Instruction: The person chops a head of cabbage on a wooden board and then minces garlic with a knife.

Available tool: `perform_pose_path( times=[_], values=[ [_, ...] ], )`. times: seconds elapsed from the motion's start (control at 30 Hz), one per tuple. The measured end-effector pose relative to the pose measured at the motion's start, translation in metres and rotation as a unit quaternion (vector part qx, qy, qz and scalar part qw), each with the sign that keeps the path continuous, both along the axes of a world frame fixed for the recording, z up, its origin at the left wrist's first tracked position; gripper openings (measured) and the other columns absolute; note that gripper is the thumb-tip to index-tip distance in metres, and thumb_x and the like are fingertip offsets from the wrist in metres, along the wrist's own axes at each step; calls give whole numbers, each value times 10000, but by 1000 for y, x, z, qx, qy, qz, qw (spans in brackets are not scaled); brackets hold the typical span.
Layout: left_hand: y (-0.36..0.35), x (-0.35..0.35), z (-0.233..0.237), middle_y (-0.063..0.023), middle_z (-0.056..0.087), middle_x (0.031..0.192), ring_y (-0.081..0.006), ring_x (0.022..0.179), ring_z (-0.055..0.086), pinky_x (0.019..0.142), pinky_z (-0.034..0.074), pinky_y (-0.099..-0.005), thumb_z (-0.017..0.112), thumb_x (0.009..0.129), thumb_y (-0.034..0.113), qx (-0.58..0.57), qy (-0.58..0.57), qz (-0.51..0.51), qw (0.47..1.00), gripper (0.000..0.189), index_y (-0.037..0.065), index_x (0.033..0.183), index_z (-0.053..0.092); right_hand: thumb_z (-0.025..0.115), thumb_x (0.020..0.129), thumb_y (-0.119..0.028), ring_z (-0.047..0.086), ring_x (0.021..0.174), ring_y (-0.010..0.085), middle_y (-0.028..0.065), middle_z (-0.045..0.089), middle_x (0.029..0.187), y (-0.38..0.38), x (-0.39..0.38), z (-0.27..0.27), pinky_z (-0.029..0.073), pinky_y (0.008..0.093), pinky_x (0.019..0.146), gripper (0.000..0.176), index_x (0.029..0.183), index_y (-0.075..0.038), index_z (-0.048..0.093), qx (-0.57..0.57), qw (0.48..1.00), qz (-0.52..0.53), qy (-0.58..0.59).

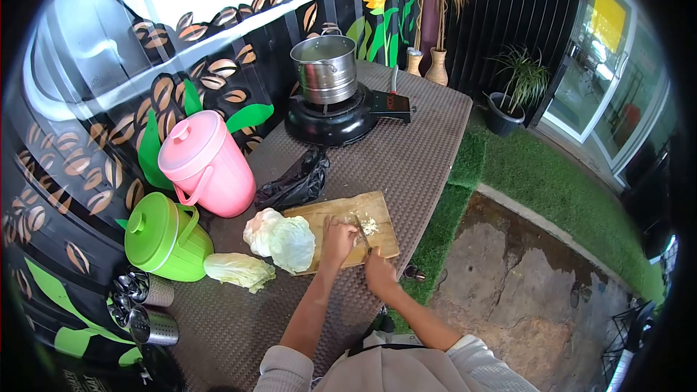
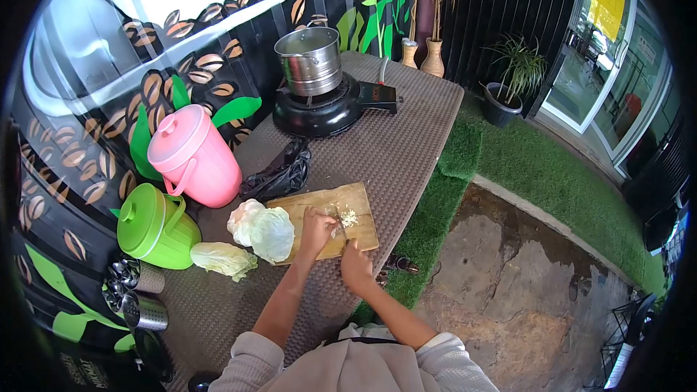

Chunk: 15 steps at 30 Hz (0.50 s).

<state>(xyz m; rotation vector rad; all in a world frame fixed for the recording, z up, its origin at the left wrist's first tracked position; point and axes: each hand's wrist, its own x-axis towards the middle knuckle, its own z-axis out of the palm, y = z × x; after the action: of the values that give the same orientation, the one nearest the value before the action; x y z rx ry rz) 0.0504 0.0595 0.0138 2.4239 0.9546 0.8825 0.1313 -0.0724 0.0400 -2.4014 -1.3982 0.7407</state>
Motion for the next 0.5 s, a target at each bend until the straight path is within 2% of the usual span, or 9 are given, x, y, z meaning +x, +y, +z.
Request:
perform_pose_path(
  times=[0.03, 0.17, 0.23, 0.3, 0.37, 0.4, 0.47, 0.5],
  values=[
    [1, 1, 1, -111, 662, 750, -277, 889, 584, 1094, 300, -436, 673, 745, 75, -5, 4, 13, 1000, 72, 91, 752, 743, 561, 867, -79, 683, 900, 385, 271, 666, 936, -1, -7, -2, 566, 460, 732, 331, 1150, 25, 423, -14, 998, -57, 22],
    [12, 4, -2, -113, 646, 705, -279, 857, 576, 1039, 346, -420, 709, 677, 54, -34, -4, 14, 999, 60, 106, 676, 739, 599, 833, -52, 666, 956, 393, 281, 654, 990, 9, -1, -4, 553, 468, 781, 372, 1148, 34, 421, -10, 999, -41, 3],
    [14, 4, -3, -111, 645, 698, -281, 849, 576, 1022, 354, -419, 714, 667, 55, -35, -3, 8, 999, 60, 108, 674, 741, 588, 840, -54, 659, 974, 395, 289, 646, 1005, 17, 15, 3, 545, 475, 801, 363, 1149, 37, 419, 21, 1000, 14, -1],
    [18, 2, -6, -110, 643, 691, -283, 841, 576, 1005, 362, -417, 719, 656, 55, -36, -3, 4, 999, 62, 111, 672, 742, 592, 837, -52, 654, 989, 395, 297, 638, 1020, 20, 26, 20, 543, 477, 805, 369, 1150, 37, 419, -1, 999, 49, -5],
    [19, 2, -12, -116, 646, 704, -297, 857, 570, 905, 414, -414, 794, 610, 79, -27, -13, 15, 999, 120, 102, 720, 753, 596, 833, -49, 648, 1003, 394, 305, 631, 1035, 16, 25, 21, 541, 478, 809, 375, 1152, 38, 418, -26, 996, 83, -10],
    [17, 1, -12, -116, 646, 704, -297, 857, 570, 905, 414, -414, 794, 610, 79, -27, -13, 14, 999, 120, 102, 720, 753, 585, 848, -66, 662, 970, 385, 289, 645, 1002, 12, 20, 11, 549, 472, 789, 350, 1142, 32, 421, -2, 997, 74, -27],
    [14, 0, -9, -128, 646, 739, -287, 893, 584, 1032, 353, -462, 783, 644, 95, -47, -2, 8, 999, 100, 104, 741, 758, 573, 864, -84, 676, 937, 376, 273, 658, 969, 6, 7, 1, 556, 466, 769, 326, 1133, 26, 425, 23, 997, 65, -45],
    [12, -1, -4, -128, 646, 739, -287, 893, 584, 1032, 353, -462, 783, 644, 95, -47, -2, 8, 999, 100, 104, 741, 758, 549, 883, -103, 689, 889, 364, 247, 671, 924, 5, -2, -2, 564, 459, 740, 293, 1120, 18, 428, 14, 998, 17, -50]
  ],
)
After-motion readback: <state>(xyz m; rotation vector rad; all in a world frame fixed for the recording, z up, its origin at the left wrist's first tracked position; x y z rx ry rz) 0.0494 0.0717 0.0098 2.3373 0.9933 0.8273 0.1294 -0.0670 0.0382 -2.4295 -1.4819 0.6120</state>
